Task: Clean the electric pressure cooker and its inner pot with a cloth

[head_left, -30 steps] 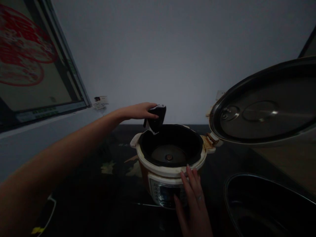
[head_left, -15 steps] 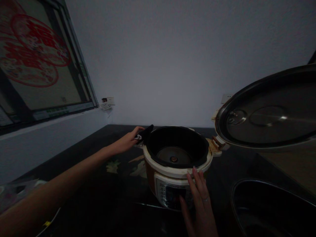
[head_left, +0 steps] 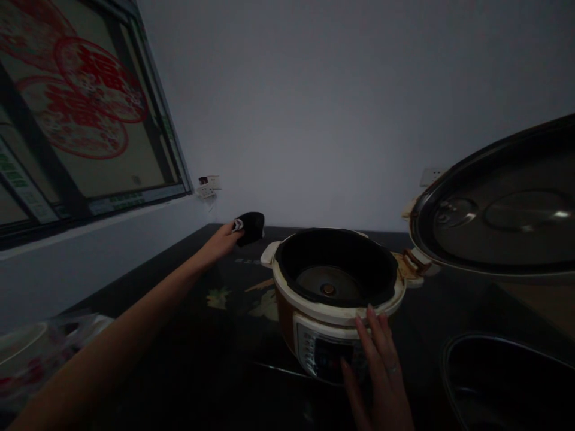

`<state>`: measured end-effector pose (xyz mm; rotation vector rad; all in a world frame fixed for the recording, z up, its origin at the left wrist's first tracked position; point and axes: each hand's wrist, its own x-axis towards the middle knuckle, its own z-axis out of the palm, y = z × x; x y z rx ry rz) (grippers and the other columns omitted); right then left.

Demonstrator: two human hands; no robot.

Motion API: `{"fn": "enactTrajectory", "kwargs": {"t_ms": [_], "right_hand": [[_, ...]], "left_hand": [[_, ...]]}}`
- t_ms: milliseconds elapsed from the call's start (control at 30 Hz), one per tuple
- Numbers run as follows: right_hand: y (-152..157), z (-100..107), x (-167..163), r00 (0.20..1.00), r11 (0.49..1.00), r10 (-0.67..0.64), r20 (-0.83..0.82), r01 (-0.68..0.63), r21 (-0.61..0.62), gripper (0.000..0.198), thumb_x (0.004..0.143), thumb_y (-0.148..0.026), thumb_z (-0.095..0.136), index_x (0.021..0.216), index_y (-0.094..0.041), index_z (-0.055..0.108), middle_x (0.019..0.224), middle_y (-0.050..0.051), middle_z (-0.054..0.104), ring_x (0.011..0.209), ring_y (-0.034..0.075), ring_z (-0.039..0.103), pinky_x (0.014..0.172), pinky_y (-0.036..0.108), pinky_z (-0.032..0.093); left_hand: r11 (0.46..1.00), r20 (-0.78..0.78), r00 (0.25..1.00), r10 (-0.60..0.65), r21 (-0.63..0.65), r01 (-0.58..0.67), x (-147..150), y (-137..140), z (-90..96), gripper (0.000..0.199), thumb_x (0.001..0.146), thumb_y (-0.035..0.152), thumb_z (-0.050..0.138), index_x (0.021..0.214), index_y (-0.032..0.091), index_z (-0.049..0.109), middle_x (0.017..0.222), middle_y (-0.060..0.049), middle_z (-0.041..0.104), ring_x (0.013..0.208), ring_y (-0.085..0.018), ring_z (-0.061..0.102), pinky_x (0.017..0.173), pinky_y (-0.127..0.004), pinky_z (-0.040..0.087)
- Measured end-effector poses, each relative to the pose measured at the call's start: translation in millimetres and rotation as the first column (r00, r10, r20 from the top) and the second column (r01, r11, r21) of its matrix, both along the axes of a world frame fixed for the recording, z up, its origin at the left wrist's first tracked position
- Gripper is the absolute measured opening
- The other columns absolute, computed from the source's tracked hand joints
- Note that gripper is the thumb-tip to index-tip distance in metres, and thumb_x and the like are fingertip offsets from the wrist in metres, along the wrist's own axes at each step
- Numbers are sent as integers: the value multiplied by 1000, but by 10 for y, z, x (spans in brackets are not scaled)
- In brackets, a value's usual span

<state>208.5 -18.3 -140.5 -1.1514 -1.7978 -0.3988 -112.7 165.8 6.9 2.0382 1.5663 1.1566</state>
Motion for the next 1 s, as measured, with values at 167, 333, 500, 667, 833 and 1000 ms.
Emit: {"fn": "enactTrajectory", "kwargs": {"t_ms": [167,333,500,667,833,1000], "right_hand": [[-11,-10,-2,1000,1000,-5,2,5,-3,74,96,-11,49,161,-22,15,167,7,17,154,27,17,114,54,37],[-14,-14,-3,1000,1000,-1,-10,0,-22,74,96,-11,49,161,-24,15,167,8,18,153,29,20,113,55,39],[-4,-33,14,1000,1000,5,-7,-5,-19,75,96,-12,50,161,-25,14,167,8,18,153,32,21,111,58,42],[-12,-27,11,1000,1000,1,-3,-1,-31,75,96,-11,49,161,-24,14,167,8,17,153,32,19,111,59,42],[-36,-4,-9,1000,999,-7,-20,6,-40,75,96,-11,49,161,-26,15,167,8,16,153,32,19,111,60,41],[-25,-19,-2,999,1000,7,-33,-8,-28,75,96,-12,50,161,-27,16,166,9,20,152,34,22,110,61,42]], "left_hand": [[993,-141,983,-117,-8,117,99,-29,-58,48,79,28,48,122,13,66,127,-14,70,122,-31,61,109,-49,42],[927,-346,862,-370,-76,368,294,-259,-232,58,88,22,46,146,18,49,157,-12,39,146,-26,37,120,-52,27],[920,-386,840,-381,-65,387,227,-426,-237,63,90,16,43,152,24,39,159,-10,35,148,-25,33,120,-56,24],[918,-419,824,-381,-66,391,183,-624,-221,64,89,17,44,152,24,40,160,-9,34,148,-25,32,121,-55,23],[932,-388,849,-359,-93,351,261,-506,-209,60,91,23,40,152,19,40,159,-12,37,147,-25,36,121,-52,24],[926,-311,872,-377,-95,366,361,-102,-185,49,97,36,33,137,17,55,145,-13,57,135,-26,52,115,-50,36]]}}
